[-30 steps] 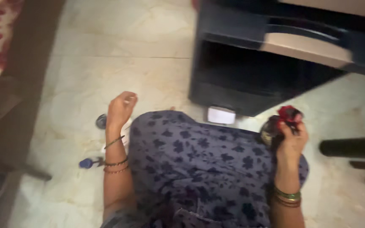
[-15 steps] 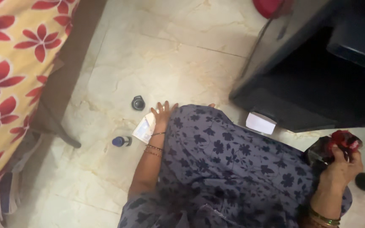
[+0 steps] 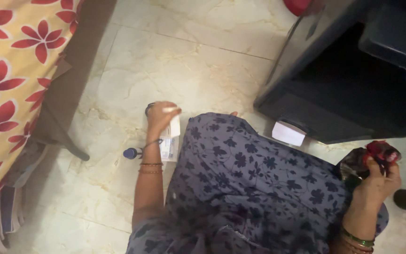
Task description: The person wipes the interior and exterior of a plastic air cooler using a cloth, cleaning the grill and various plastic panels by hand while sitting on the tiled floor.
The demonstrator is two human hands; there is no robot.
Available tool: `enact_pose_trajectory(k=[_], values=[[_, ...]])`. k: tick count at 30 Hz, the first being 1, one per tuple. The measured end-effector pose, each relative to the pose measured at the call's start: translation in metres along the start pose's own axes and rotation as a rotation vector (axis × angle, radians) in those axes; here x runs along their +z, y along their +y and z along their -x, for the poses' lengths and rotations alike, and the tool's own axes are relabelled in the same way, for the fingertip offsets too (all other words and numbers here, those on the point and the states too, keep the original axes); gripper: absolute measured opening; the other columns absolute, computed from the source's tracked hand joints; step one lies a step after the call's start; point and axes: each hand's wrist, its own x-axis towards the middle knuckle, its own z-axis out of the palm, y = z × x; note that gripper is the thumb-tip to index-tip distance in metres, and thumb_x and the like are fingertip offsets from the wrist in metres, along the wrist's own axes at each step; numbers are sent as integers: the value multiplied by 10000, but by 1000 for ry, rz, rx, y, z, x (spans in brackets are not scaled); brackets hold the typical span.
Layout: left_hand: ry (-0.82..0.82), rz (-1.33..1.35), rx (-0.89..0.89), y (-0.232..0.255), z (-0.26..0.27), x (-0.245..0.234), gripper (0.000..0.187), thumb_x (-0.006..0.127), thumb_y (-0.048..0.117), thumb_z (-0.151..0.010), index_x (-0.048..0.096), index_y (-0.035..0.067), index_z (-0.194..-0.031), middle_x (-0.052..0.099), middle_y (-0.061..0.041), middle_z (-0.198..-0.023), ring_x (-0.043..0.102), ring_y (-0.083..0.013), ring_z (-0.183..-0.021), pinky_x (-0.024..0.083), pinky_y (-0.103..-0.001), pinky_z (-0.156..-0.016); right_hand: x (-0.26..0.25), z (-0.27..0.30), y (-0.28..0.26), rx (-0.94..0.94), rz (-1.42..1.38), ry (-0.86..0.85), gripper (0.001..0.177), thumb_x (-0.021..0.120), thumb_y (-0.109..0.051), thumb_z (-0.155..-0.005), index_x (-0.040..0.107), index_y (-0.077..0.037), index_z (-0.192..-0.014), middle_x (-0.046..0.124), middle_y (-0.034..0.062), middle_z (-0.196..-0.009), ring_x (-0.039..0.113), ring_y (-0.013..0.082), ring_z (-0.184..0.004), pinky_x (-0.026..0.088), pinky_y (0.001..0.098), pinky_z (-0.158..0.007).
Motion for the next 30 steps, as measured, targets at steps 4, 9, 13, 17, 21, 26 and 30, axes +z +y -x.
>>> enact_pose_trajectory(k=[4, 9, 13, 17, 21, 26, 30], values=[[41, 728, -43, 28, -16, -14, 399, 758, 415, -917, 790, 60, -1097, 723, -141, -1088, 697, -249, -953, 503, -419, -873, 0, -4, 2, -12, -84, -1, 394, 653, 163, -949, 669, 12, -1312, 685, 85, -1265, 686, 169, -1133, 576, 281, -1034], [-313, 1267, -453, 116, -21, -14, 696, 318, 631, -955, 583, 75, -1280, 770, -74, -1049, 765, -246, -917, 655, -450, -634, 2, 0, 1, 9, -93, 57, 371, 697, 104, -927, 661, -19, -1275, 687, 63, -1234, 678, 161, -1120, 560, 284, -1023], [-666, 1251, -269, 171, -6, 37, 733, 305, 639, -1050, 556, 20, -1352, 744, -137, -1086, 750, -262, -868, 592, -392, -497, -4, -1, 11, 20, -100, 62, 412, 733, 86, -863, 652, -39, -1247, 675, 37, -1174, 655, 141, -1076, 527, 268, -990], [-877, 1151, -283, 249, 14, 80, 682, 416, 513, -1095, 518, -57, -1454, 699, -165, -1196, 736, -203, -930, 617, -299, -636, 2, 2, 10, 40, -91, 110, 350, 733, 88, -885, 665, -14, -1213, 677, 46, -1129, 649, 141, -1024, 526, 277, -950], [-1028, 954, 0, 331, 19, 85, 648, 547, 390, -1015, 426, -44, -1481, 694, -180, -1144, 715, -231, -865, 580, -333, -490, 11, 6, -9, 81, -109, 96, 374, 692, 74, -871, 669, -14, -1233, 694, 36, -1142, 664, 122, -1034, 525, 264, -958], [-921, 1003, -55, 404, -18, 167, 628, 585, 271, -996, 362, -22, -1505, 634, -248, -1297, 681, -351, -992, 612, -404, -640, 18, 8, -25, 104, -111, 72, 364, 683, 63, -887, 675, 0, -1246, 701, 49, -1131, 662, 127, -1020, 522, 268, -956], [-752, 1439, -19, 414, -31, 222, 572, 578, 138, -1038, 335, -9, -1534, 487, -134, -1364, 508, -253, -1270, 556, -489, -1045, 18, 10, -24, 112, -147, 64, 365, 674, 60, -885, 677, -3, -1244, 705, 46, -1139, 665, 123, -1022, 517, 269, -958]])
